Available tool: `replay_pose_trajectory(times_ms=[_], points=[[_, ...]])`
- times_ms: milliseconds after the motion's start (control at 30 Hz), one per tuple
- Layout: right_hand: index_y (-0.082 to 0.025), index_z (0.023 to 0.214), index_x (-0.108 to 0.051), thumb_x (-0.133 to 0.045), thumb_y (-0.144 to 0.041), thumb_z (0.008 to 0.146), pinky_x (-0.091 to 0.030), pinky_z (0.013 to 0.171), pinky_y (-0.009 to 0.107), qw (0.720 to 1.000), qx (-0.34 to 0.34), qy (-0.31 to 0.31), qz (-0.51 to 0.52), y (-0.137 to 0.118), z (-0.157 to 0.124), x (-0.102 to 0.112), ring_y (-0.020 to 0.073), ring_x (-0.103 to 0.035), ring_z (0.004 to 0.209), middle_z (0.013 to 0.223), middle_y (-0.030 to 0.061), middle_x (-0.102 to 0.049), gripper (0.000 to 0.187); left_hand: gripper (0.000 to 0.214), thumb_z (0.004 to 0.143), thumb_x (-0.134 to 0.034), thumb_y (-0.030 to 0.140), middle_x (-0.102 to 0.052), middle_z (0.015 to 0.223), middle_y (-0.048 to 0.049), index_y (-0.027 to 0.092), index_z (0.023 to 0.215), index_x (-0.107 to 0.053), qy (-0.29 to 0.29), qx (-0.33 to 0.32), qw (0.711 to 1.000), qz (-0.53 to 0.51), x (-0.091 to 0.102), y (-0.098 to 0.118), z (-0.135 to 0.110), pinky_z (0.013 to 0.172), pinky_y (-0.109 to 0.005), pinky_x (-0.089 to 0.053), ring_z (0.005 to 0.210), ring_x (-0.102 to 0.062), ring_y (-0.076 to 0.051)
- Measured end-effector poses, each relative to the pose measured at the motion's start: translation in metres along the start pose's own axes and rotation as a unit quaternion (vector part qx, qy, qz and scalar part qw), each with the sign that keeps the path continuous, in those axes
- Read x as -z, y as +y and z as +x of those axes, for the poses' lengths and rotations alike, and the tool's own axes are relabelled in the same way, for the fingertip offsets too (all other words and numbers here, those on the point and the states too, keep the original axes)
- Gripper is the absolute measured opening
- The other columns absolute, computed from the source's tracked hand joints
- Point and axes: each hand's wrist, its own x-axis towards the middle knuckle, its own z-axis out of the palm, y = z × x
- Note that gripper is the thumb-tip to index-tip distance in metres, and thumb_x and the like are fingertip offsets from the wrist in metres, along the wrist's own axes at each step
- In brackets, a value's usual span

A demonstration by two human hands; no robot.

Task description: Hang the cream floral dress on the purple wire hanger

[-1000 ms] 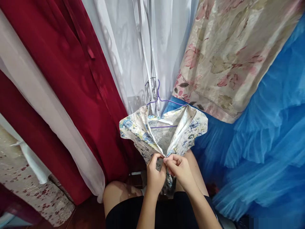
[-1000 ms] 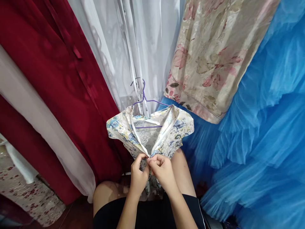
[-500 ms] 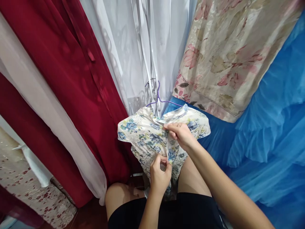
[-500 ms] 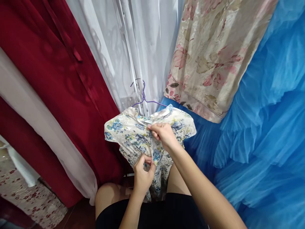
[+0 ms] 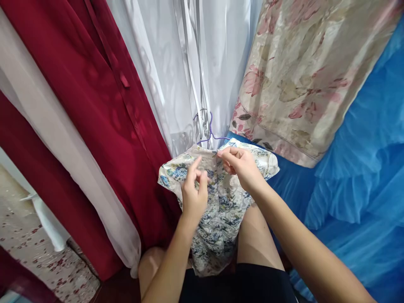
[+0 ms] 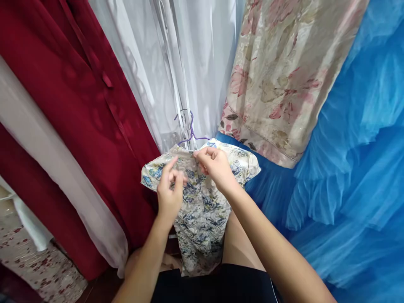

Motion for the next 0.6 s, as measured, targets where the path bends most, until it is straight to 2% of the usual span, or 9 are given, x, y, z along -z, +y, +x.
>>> replay_pose_trajectory(times_ms=[100,167,267,333,433,500,533,600], points=[[-0.018,0.073,-0.057,-0.069,-0.039,0.083,-0.025,0.045,0.022,0.998,0.032,-0.020,-0.056,-0.002,-0.002,0.000,0.0079,-0.038,0.042,0.046,-0.0061,-0.047,0.026,0.021,0.103,-0.049,0.029,-0.067,0.095,-0.0044,0.023,0.114,-0.066,-0.057,-0.095,0.992,0.063,0.004,0.016,0.050,0.084,-0.032,-0.048,0.089,-0.063,-0.018],[-0.019,0.075,-0.056,-0.067,-0.041,0.084,-0.023,0.045,0.023,0.995,0.048,-0.022,-0.089,0.004,-0.001,0.001,0.0079,-0.035,0.042,0.046,-0.0067,-0.045,0.027,0.020,0.102,-0.051,0.028,-0.066,0.094,-0.0054,0.020,0.095,-0.068,-0.071,-0.133,0.983,0.106,0.002,0.021,0.065,0.084,-0.033,-0.047,0.091,-0.062,-0.020],[-0.019,0.075,-0.056,-0.066,-0.041,0.085,-0.020,0.045,0.024,0.985,0.059,0.003,-0.160,0.028,0.001,0.003,0.0081,-0.032,0.043,0.048,-0.0070,-0.043,0.026,0.021,0.101,-0.052,0.027,-0.065,0.087,-0.0049,0.019,0.087,-0.065,-0.036,-0.147,0.980,0.128,0.000,0.020,0.068,0.081,-0.032,-0.046,0.087,-0.060,-0.020],[-0.019,0.072,-0.055,-0.064,-0.039,0.084,-0.023,0.046,0.024,0.975,0.052,0.007,-0.215,0.047,-0.002,0.004,0.0095,-0.037,0.044,0.050,-0.0050,-0.047,0.025,0.020,0.100,-0.053,0.027,-0.065,0.087,-0.0046,0.019,0.087,-0.064,0.028,-0.143,0.982,0.116,0.008,0.014,0.072,0.081,-0.031,-0.046,0.087,-0.061,-0.019],[-0.020,0.068,-0.053,-0.064,-0.038,0.082,-0.025,0.047,0.024,0.973,0.006,-0.014,-0.229,0.064,-0.014,0.006,0.0102,-0.039,0.045,0.051,-0.0042,-0.048,0.026,0.020,0.099,-0.056,0.031,-0.065,0.084,-0.0027,0.019,0.086,-0.065,0.158,-0.093,0.981,0.059,0.036,-0.011,0.091,0.079,-0.029,-0.046,0.083,-0.060,-0.017],[-0.020,0.066,-0.052,-0.065,-0.038,0.081,-0.023,0.046,0.024,0.979,-0.021,-0.028,-0.199,0.064,-0.024,0.008,0.0089,-0.035,0.044,0.050,-0.0055,-0.045,0.026,0.023,0.098,-0.058,0.031,-0.061,0.076,-0.0006,0.017,0.080,-0.064,0.229,-0.021,0.973,-0.025,0.057,-0.039,0.105,0.074,-0.025,-0.044,0.075,-0.057,-0.014],[-0.020,0.065,-0.052,-0.065,-0.037,0.080,-0.021,0.046,0.024,0.982,-0.027,-0.033,-0.186,0.062,-0.029,0.008,0.0082,-0.033,0.044,0.050,-0.0060,-0.043,0.026,0.024,0.097,-0.059,0.028,-0.060,0.073,0.0003,0.016,0.077,-0.063,0.261,0.031,0.961,-0.092,0.066,-0.055,0.110,0.072,-0.024,-0.044,0.072,-0.056,-0.012],[-0.019,0.064,-0.052,-0.066,-0.035,0.079,-0.019,0.046,0.023,0.986,-0.034,-0.046,-0.159,0.057,-0.037,0.006,0.0071,-0.030,0.044,0.049,-0.0069,-0.041,0.026,0.024,0.096,-0.060,0.023,-0.056,0.069,0.0025,0.015,0.074,-0.059,0.318,0.151,0.904,-0.242,0.077,-0.085,0.108,0.071,-0.021,-0.043,0.065,-0.052,-0.009]])
